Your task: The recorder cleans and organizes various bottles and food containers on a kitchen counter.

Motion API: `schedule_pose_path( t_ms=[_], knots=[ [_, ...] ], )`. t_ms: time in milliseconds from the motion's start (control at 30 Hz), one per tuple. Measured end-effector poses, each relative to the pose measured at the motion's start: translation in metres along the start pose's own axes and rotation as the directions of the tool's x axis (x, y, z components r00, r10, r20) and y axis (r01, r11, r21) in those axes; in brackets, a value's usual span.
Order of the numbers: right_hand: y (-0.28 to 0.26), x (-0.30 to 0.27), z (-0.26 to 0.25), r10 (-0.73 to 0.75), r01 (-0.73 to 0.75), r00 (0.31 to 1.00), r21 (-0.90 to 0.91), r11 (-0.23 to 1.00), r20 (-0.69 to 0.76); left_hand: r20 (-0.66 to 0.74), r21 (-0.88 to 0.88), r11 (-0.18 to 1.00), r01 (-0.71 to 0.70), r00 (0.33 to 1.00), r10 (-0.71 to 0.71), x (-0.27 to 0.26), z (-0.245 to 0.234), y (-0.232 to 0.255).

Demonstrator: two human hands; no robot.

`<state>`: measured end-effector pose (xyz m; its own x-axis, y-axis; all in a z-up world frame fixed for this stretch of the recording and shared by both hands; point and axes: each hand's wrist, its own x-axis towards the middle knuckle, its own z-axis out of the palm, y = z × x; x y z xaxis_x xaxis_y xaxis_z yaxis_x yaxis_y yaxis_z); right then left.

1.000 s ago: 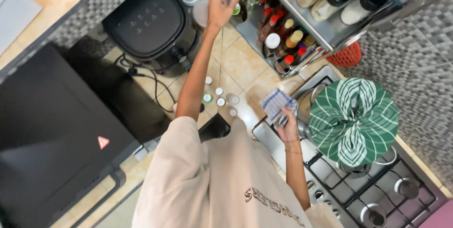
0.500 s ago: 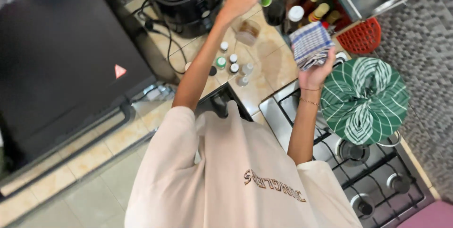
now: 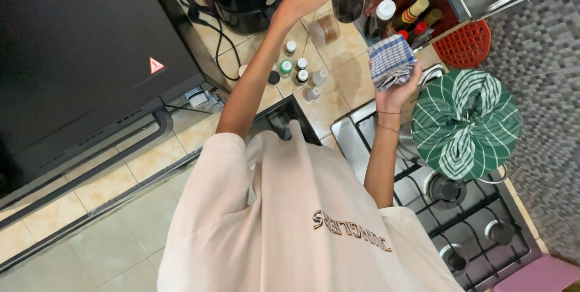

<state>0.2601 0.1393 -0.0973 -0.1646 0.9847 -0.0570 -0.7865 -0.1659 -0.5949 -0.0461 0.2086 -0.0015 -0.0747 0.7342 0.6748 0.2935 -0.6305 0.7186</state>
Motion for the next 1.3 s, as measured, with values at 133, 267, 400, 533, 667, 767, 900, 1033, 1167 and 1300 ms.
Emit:
schedule_pose_path(
  t_ms=[133,267,400,533,667,767,900,1033,1167,1300],
  knots=[
    [-0.002,-0.003,0.001,-0.006,0.006,1.000,0.015,1.000,-0.026,0.002,0.096,0.994,0.061,0.998,-0.062,-0.002,0.001,-0.003],
    [-0.001,-0.003,-0.002,-0.011,0.011,1.000,0.012,1.000,-0.017,-0.024,0.158,0.987,0.026,0.999,-0.022,-0.002,-0.001,0.004],
    [-0.001,-0.007,0.012,-0.025,0.025,1.000,0.011,1.000,0.007,-0.008,0.236,0.964,-0.126,0.991,0.131,-0.004,-0.008,0.020],
    [0.012,-0.006,0.026,-0.047,0.045,0.998,0.041,0.998,0.031,0.120,0.137,0.990,-0.047,0.992,0.031,-0.017,-0.002,0.034],
    [0.040,-0.006,0.009,0.012,-0.007,0.998,-0.067,0.998,0.065,0.407,-0.239,0.939,0.246,0.904,-0.133,-0.046,0.011,0.049],
    [0.064,-0.007,-0.033,0.152,-0.119,0.970,-0.171,0.978,0.192,0.589,-0.421,0.768,0.482,0.789,-0.172,-0.065,0.012,0.047],
    [0.064,-0.035,-0.013,0.400,-0.372,0.857,-0.149,0.916,0.323,0.686,-0.549,0.619,0.562,0.726,-0.051,-0.089,0.008,0.036],
    [0.049,-0.057,0.050,0.489,-0.501,0.628,-0.167,0.849,0.605,0.712,-0.585,0.482,0.652,0.698,-0.079,-0.109,0.004,0.034],
    [0.065,-0.056,0.021,0.545,-0.641,0.577,-0.077,0.764,0.608,0.680,-0.639,0.385,0.667,0.723,-0.124,-0.127,-0.001,0.043],
    [0.067,-0.052,0.007,0.543,-0.514,0.719,-0.193,0.835,0.434,0.498,-0.535,0.583,0.612,0.785,-0.367,-0.140,-0.004,0.076]
  ],
)
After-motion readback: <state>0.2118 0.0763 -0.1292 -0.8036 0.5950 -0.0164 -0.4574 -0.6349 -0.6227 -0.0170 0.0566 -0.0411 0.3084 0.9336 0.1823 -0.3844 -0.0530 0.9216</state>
